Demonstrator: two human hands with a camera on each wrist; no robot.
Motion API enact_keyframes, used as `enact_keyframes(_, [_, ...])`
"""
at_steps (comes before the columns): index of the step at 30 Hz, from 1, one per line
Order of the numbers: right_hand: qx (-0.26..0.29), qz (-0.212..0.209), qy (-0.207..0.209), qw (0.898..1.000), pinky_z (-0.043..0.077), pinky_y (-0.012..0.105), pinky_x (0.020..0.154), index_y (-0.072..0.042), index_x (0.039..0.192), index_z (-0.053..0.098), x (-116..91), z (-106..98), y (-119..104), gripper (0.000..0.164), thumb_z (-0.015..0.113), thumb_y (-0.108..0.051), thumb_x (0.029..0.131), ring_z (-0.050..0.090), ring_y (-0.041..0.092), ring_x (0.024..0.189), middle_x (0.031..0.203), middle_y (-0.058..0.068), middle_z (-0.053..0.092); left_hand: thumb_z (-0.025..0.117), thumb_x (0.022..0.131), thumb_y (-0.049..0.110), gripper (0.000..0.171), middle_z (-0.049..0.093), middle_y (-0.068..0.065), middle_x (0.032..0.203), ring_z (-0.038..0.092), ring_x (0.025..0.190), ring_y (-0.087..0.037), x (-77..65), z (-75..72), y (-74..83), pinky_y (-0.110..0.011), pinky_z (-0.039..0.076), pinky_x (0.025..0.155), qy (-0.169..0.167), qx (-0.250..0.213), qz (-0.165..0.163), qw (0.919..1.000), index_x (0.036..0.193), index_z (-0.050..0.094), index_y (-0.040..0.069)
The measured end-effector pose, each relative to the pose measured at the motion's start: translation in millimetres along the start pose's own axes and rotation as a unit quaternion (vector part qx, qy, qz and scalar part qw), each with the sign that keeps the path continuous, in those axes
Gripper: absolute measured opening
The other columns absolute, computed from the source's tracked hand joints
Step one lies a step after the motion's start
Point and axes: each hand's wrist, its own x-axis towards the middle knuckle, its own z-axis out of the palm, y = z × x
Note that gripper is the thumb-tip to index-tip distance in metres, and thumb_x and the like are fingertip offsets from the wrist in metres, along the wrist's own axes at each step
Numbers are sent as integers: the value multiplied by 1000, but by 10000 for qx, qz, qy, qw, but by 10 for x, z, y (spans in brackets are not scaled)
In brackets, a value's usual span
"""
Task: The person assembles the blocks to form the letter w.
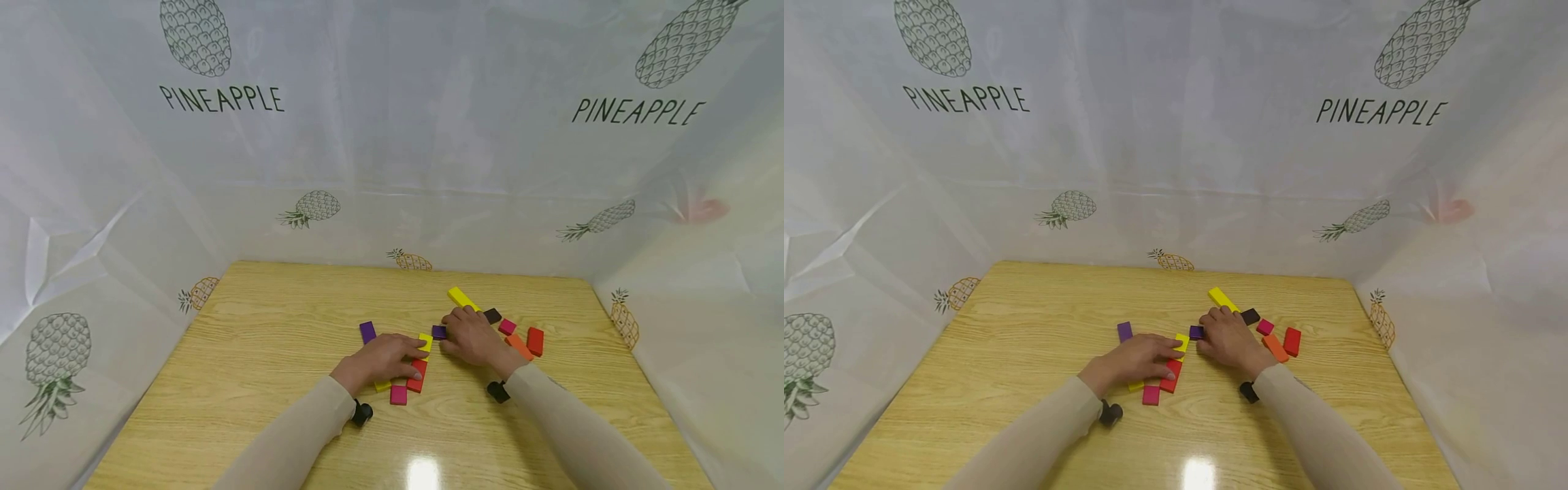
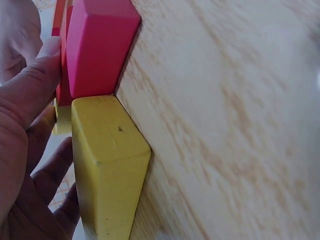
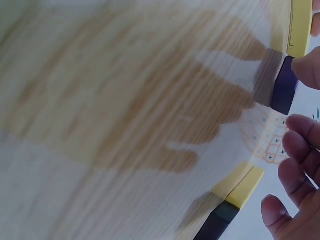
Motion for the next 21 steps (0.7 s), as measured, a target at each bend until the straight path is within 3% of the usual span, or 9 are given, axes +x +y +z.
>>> enact_keyframes(8, [140, 485, 209, 9985, 52, 57, 93, -5, 124, 70, -126, -80, 101, 42, 71, -38, 98, 58, 32, 106, 118, 11, 67, 68, 102, 45, 50, 49, 8, 163, 45, 152, -20, 6, 12, -9, -40, 35, 127, 19, -13, -43, 10000, 148, 64, 27])
enact_keyframes(13, [113, 693, 439, 9966, 51, 56, 89, -4, 120, 71, -288, -128, 233, 40, 74, -35, 96, 56, 33, 101, 114, 13, 66, 68, 102, 43, 49, 48, 8, 163, 44, 152, -20, 4, 30, -18, -41, 34, 127, 25, -75, -56, 10000, 149, 64, 27])
enact_keyframes(21, [-34, 690, 790, 9945, 49, 55, 83, -1, 116, 72, -616, -208, 460, 37, 75, -30, 95, 57, 36, 99, 111, 15, 67, 69, 102, 43, 50, 49, 6, 163, 45, 152, -22, -6, 33, -25, -42, 35, 127, 68, -132, 15, 9999, 148, 64, 25])
